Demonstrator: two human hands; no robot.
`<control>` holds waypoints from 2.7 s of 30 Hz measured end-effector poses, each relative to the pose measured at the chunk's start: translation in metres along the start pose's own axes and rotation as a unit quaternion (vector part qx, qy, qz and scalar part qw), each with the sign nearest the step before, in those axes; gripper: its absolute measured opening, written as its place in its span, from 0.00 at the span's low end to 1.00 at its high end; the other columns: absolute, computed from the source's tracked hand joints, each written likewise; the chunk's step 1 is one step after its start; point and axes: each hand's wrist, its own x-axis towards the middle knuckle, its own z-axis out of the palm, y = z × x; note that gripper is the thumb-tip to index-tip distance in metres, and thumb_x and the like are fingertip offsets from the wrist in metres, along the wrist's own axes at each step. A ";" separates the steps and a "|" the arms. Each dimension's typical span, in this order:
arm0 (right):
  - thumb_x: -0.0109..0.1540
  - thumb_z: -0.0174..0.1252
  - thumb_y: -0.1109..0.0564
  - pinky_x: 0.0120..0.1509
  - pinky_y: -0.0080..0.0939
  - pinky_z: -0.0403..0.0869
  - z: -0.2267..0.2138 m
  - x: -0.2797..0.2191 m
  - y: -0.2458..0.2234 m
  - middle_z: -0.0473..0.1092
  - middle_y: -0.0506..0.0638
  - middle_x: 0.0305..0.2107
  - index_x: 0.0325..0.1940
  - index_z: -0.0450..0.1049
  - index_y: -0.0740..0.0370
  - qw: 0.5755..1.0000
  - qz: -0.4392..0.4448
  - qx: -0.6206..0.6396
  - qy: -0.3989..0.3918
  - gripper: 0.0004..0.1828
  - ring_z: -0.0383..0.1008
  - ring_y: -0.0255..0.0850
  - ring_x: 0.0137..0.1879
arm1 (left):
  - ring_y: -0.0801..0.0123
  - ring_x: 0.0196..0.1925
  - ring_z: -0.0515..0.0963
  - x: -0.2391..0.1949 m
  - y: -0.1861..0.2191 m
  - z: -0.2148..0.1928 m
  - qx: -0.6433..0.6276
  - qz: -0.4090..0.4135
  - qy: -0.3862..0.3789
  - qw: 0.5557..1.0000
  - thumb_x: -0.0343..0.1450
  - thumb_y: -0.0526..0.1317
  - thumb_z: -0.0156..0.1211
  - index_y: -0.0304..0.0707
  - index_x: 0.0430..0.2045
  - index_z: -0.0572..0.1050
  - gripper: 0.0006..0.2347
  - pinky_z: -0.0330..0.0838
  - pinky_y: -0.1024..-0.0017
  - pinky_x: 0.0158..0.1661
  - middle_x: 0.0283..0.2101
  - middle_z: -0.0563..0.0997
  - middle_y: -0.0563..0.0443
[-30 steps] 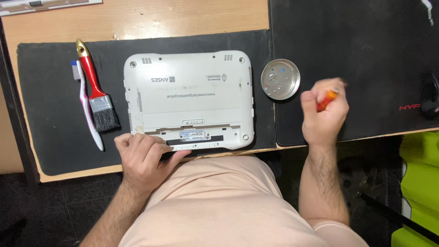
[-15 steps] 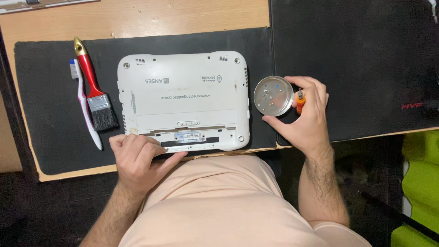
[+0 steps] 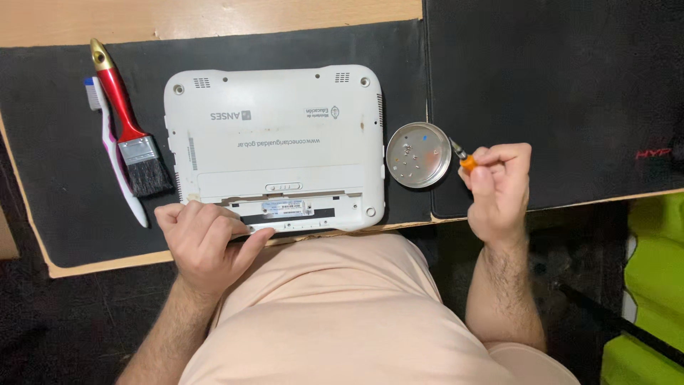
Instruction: The person uses a screwdriver to remove screws from the top bezel of a laptop screen and then flips the device over to remove screws from the bottom casing. The removed screws are placed into a small metal tin.
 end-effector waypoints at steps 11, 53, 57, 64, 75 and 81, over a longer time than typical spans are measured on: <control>0.71 0.82 0.53 0.32 0.31 0.75 -0.003 -0.016 0.011 0.76 0.60 0.36 0.51 0.79 0.68 0.979 0.084 0.113 0.145 0.19 0.80 0.40 0.32 | 0.58 0.32 0.74 0.009 0.006 -0.004 -0.009 0.023 0.002 1.000 0.82 0.55 0.76 0.45 0.25 0.75 0.21 0.55 0.51 0.52 0.30 0.83 0.56; 0.77 0.78 0.63 0.52 0.53 0.87 0.022 0.005 -0.002 0.82 0.77 0.42 0.54 0.69 0.74 0.993 -0.091 0.002 0.070 0.21 0.90 0.62 0.48 | 0.56 0.29 0.75 0.008 0.004 0.000 0.000 0.011 0.010 1.000 0.85 0.55 0.78 0.51 0.26 0.76 0.21 0.61 0.54 0.44 0.29 0.80 0.57; 0.80 0.71 0.50 0.56 0.51 0.87 0.025 0.004 -0.020 0.79 0.74 0.44 0.60 0.65 0.63 0.995 -0.019 -0.001 0.102 0.22 0.85 0.59 0.44 | 0.59 0.31 0.72 0.010 0.006 -0.002 0.018 0.015 -0.003 1.000 0.84 0.53 0.78 0.50 0.24 0.72 0.22 0.51 0.50 0.49 0.28 0.82 0.60; 0.82 0.71 0.53 0.61 0.56 0.88 0.033 0.007 -0.022 0.80 0.76 0.46 0.62 0.65 0.65 0.989 -0.040 -0.050 0.133 0.20 0.85 0.62 0.50 | 0.59 0.30 0.72 0.010 0.005 -0.001 0.017 0.014 -0.002 1.000 0.84 0.54 0.78 0.51 0.24 0.72 0.23 0.52 0.50 0.49 0.28 0.81 0.60; 0.83 0.70 0.48 0.62 0.56 0.88 0.025 0.009 -0.014 0.80 0.74 0.47 0.63 0.64 0.61 0.992 -0.014 -0.027 0.120 0.22 0.85 0.60 0.51 | 0.59 0.30 0.70 0.009 0.005 0.000 0.025 0.017 0.004 1.000 0.85 0.54 0.77 0.50 0.23 0.71 0.24 0.51 0.51 0.49 0.28 0.81 0.60; 0.84 0.68 0.50 0.55 0.51 0.85 0.027 0.010 -0.018 0.78 0.71 0.44 0.62 0.64 0.62 0.990 -0.016 -0.040 0.136 0.20 0.82 0.56 0.46 | 0.59 0.30 0.71 0.010 0.005 0.000 0.025 0.019 0.005 1.000 0.85 0.53 0.77 0.50 0.23 0.71 0.24 0.51 0.51 0.49 0.27 0.80 0.60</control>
